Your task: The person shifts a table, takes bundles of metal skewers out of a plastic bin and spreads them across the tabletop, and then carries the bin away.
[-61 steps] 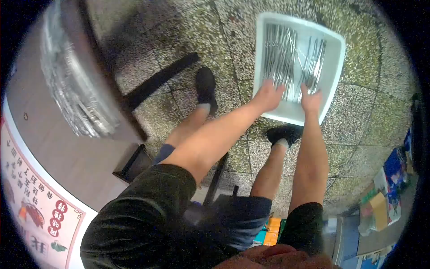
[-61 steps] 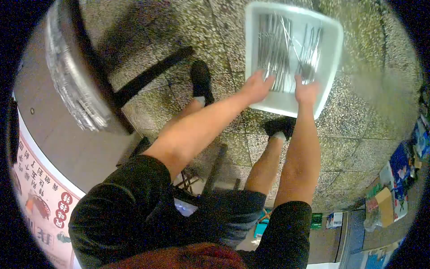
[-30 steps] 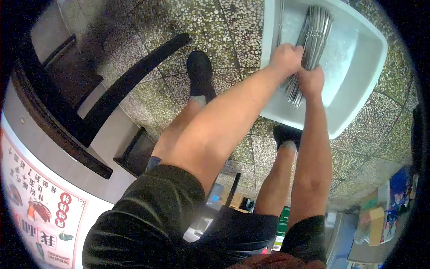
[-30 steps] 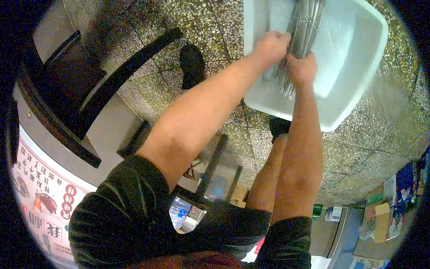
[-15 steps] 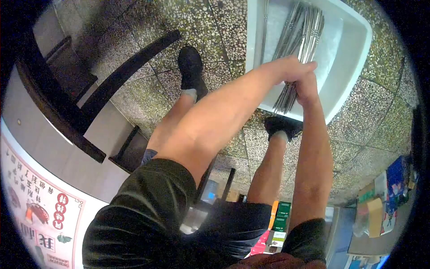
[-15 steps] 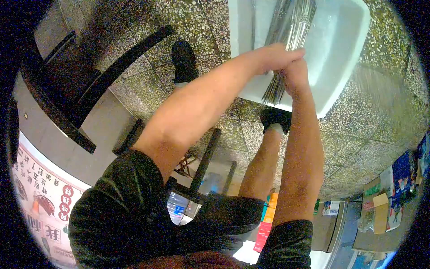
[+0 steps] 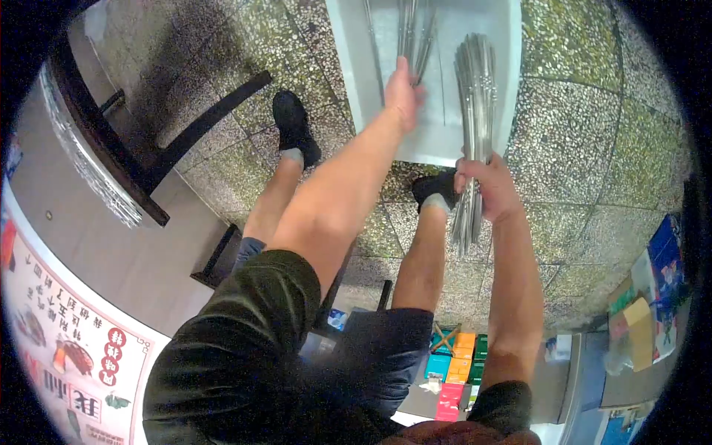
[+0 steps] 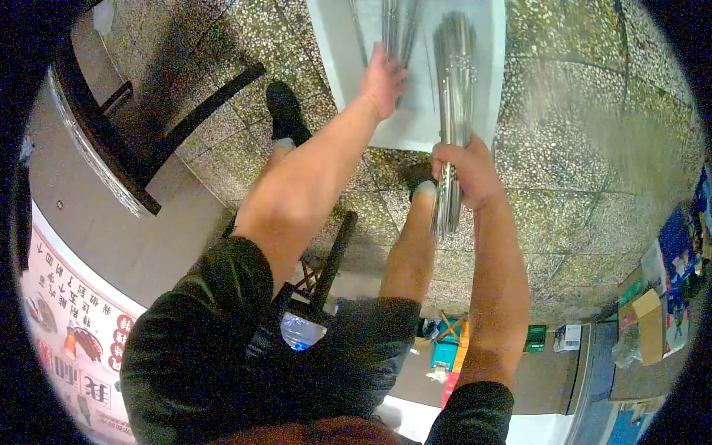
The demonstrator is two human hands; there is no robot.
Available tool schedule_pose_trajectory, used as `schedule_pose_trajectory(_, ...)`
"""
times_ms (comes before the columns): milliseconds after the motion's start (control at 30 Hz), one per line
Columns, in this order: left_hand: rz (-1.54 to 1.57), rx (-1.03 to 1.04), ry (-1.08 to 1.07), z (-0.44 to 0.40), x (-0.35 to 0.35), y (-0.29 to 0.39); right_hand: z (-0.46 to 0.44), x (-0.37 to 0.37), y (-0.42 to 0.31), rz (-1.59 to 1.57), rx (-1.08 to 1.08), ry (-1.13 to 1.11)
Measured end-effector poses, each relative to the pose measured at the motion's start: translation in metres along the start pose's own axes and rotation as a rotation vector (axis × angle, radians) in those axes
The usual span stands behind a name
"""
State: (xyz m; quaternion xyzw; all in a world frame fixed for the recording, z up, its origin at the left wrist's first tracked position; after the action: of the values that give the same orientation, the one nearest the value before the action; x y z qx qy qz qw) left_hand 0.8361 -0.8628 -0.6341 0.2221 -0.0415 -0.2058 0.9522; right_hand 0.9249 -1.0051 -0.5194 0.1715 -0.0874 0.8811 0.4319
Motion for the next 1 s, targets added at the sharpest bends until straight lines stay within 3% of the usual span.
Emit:
schedule_pose_trajectory(33, -0.05, 0.003, 0.031, 0.004, -0.004, -0.004, 0.009, -0.006, 0.004, -0.12, -0.033, 0.002)
schedule_pose_trajectory(133, -0.238, 0.111, -0.569, 0.11, 0.093, 0.001, 0.047, -0.039, 0.015, -0.04, -0.062, 0.136)
schedule_pose_trajectory(167, -0.34, 0.174, -0.612, 0.128, 0.116, -0.017, 0.058, -0.055, 0.031, -0.051, -0.049, 0.103)
schedule_pose_trajectory(200, -0.36, 0.073, -0.643, 0.161, 0.137, -0.013, 0.074, -0.066, 0.04, -0.067, -0.076, 0.147)
schedule_pose_trajectory(267, -0.209, 0.004, -0.655, 0.186, 0.173, -0.06, 0.106, -0.088, 0.056, -0.092, -0.127, 0.232)
schedule_pose_trajectory(333, -0.254, -0.266, -0.524, 0.207, 0.186, -0.099, 0.127, -0.115, 0.087, -0.207, 0.025, 0.28)
schedule_pose_trajectory(433, 0.056, -0.516, -0.478, 0.219, 0.216, -0.197, 0.131, -0.157, 0.121, -0.27, 0.225, 0.283)
schedule_pose_trajectory(533, 0.077, -0.69, -0.378, 0.226, 0.227, -0.235, 0.124, -0.2, 0.151, -0.214, 0.386, 0.243)
schedule_pose_trajectory(667, 0.107, -0.718, -0.196, 0.193, 0.236, -0.284, 0.098, -0.229, 0.155, -0.231, 0.542, 0.205)
schedule_pose_trajectory(800, 0.213, -0.696, -0.283, 0.177, 0.245, -0.306, 0.098, -0.227, 0.14, -0.143, 0.559, 0.131)
schedule_pose_trajectory(933, 0.231, -0.764, -0.247, 0.179, 0.246, -0.307, 0.094, -0.221, 0.133, -0.062, 0.423, 0.121)
schedule_pose_trajectory(1000, 0.177, -0.703, -0.254, 0.168, 0.243, -0.343, 0.095, -0.216, 0.133, -0.125, 0.315, 0.145)
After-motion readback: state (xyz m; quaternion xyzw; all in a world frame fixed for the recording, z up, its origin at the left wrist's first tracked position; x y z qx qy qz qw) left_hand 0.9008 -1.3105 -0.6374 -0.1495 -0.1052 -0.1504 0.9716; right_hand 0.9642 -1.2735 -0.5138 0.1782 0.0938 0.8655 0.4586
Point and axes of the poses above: each hand's wrist, its own z-axis away from the middle knuckle, its own x-axis out of the palm, y = z × x, the point moved 9 cm from there along -z, towards the middle knuckle, and after that the axes turned 11 degrees about x, right-handed, at the moved point
